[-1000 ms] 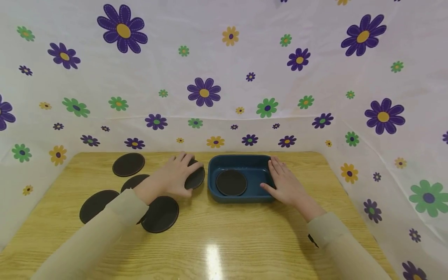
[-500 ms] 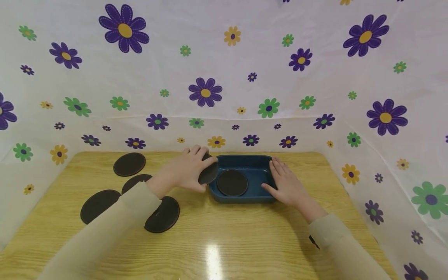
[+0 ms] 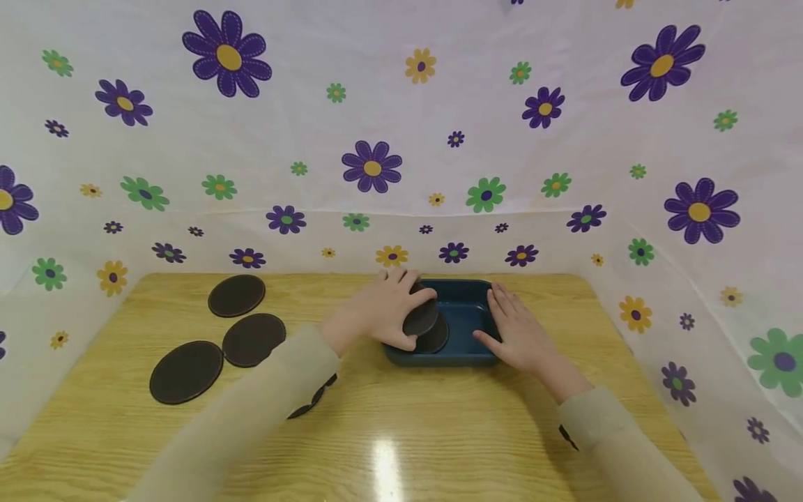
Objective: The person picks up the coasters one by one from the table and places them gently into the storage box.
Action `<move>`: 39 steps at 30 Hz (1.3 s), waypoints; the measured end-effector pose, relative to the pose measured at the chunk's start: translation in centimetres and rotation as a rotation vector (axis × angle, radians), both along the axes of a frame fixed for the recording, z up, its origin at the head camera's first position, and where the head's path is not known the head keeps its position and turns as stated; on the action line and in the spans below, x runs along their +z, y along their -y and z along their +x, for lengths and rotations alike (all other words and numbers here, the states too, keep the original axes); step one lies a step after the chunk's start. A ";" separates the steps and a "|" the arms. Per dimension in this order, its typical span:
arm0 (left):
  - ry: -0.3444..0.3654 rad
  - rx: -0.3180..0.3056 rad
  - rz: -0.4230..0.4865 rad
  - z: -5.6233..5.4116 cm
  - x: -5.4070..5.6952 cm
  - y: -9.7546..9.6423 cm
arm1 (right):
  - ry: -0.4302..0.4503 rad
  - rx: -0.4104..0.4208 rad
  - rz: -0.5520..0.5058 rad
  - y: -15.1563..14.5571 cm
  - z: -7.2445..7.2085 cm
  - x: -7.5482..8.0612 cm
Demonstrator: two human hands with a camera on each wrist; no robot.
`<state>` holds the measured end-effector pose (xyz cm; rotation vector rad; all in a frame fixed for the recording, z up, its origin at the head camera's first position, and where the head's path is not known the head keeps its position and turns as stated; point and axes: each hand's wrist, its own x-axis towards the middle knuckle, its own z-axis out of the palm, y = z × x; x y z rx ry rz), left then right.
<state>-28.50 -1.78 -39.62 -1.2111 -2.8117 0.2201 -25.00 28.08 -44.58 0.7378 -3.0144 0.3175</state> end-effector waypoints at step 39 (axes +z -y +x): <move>-0.001 0.009 -0.001 0.9 -1.5 0.7 | -0.016 -0.005 -0.020 0.1 0.1 -0.1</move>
